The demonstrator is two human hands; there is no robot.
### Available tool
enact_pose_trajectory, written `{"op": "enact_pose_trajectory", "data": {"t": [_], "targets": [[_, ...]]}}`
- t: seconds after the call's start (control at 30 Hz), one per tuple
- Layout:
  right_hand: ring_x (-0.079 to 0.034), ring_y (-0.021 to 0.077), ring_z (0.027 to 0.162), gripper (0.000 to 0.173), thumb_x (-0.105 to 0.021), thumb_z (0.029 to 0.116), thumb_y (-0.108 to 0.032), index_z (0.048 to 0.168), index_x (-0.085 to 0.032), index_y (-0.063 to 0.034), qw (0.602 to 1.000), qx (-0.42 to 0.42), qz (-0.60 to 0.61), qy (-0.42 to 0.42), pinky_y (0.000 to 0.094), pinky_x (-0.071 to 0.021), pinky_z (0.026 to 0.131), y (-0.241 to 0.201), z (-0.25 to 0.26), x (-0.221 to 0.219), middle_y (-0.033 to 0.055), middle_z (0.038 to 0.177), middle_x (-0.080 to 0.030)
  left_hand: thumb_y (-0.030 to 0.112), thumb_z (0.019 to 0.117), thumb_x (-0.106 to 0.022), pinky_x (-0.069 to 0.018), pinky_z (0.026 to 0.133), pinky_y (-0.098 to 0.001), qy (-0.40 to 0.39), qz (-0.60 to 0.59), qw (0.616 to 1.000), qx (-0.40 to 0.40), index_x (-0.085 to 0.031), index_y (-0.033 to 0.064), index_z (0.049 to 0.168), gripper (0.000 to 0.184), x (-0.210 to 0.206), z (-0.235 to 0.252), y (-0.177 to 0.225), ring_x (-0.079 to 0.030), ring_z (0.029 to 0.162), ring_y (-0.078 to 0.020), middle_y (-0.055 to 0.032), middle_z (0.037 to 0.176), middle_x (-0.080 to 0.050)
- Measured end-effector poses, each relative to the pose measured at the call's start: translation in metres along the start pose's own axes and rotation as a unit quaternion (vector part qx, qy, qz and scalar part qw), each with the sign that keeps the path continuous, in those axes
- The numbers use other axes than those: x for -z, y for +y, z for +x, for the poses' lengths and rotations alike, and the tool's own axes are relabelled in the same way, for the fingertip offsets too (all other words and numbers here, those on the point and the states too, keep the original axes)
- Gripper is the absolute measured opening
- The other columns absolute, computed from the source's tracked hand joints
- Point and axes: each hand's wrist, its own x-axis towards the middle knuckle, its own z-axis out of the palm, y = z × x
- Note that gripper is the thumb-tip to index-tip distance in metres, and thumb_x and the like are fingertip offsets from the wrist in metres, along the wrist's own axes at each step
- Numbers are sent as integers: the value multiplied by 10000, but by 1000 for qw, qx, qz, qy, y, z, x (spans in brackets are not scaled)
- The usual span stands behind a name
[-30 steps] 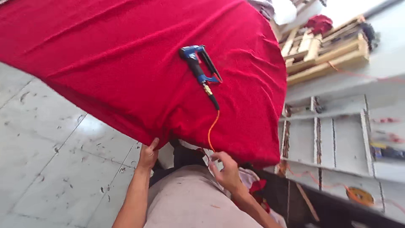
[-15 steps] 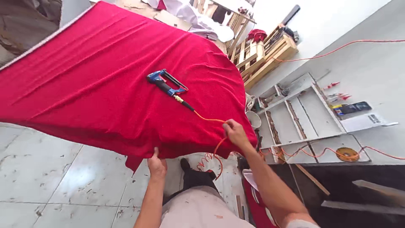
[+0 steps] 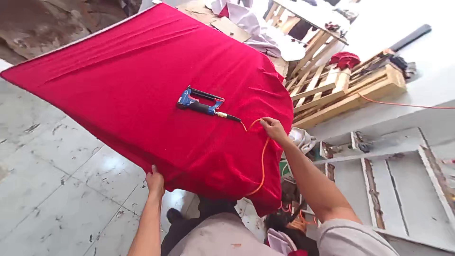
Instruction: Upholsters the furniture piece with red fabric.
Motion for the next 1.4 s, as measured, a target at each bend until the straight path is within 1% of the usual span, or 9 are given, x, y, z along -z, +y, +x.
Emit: {"op": "enact_pose_trajectory", "data": {"t": [0.13,0.27,0.43,0.6,0.8,1.0,1.13,1.27,1.4], "targets": [[-678,202,1056,570,-644,951,-441,1392,-597,-82,1000,5,-6,21,424,-554,944,52,-62,3,126,1202,-696,504,1107,-263,-565,986,-449,-109,-247,962,-36,-479,70,1439,588,10,-29,-4,-667,1152,-185,-100,1259,-678],[-538,390,1309,889,-760,867,-474,1504,-417,42,971,-160,86,157,548,-467,1079,121,-174,-28,291,1436,-522,134,1020,-578,-613,894,-439,-227,-245,941,-45,-495,-23,1343,369,6,-70,-38,-718,1000,-211,-126,1103,-717],[-722,181,977,539,-486,1055,-516,1300,-630,-58,967,-213,140,5,436,-603,883,115,-208,-52,103,1075,-742,234,1119,-383,-568,967,-455,-108,-405,908,23,-454,-21,1373,367,-49,-133,-65,-670,1099,-229,-161,1201,-659],[-677,363,1001,475,-463,1059,-446,1067,-684,-26,978,-106,-167,-61,620,-497,898,117,-183,-12,205,1000,-697,349,1133,-329,-569,974,-450,34,-261,963,56,-554,-41,1325,489,-53,-171,-49,-680,1108,-237,-203,1216,-662],[-627,123,566,338,-472,1067,-319,996,-686,-67,996,-51,-28,-74,352,-561,558,122,-221,39,19,713,-657,309,1128,-355,-564,955,-455,31,-100,995,-1,-606,-59,1272,467,-55,-148,-89,-695,1047,-244,-216,1149,-686],[-627,139,536,349,-464,1089,-308,978,-669,-47,991,-88,-9,-101,351,-568,543,158,-215,6,33,692,-658,295,1127,-358,-570,941,-424,69,-103,992,-22,-627,-57,1231,455,-70,-144,-97,-706,1004,-209,-190,1095,-702],[-691,172,723,353,-480,1071,-335,1129,-649,-30,990,-117,21,-70,401,-598,668,153,-222,-4,84,873,-698,407,1123,-344,-610,842,-406,74,-196,978,-18,-657,-49,1137,553,-61,-156,-108,-722,881,-178,-146,958,-715],[-666,209,1107,480,-377,1080,-451,1414,-498,-128,908,-214,353,-72,470,-584,881,157,-270,-37,57,1212,-684,335,1110,-422,-634,844,-434,-73,-312,947,-25,-575,-53,1232,434,-48,-170,-108,-743,912,-217,-138,990,-737],[-640,267,1216,909,-787,813,-539,1473,-371,-73,874,-158,403,-222,515,-571,987,169,-315,-77,106,1315,-650,123,1036,-550,-626,888,-444,-223,-354,908,28,-462,5,1334,332,-30,-196,-121,-737,985,-231,-121,1078,-733]]}}
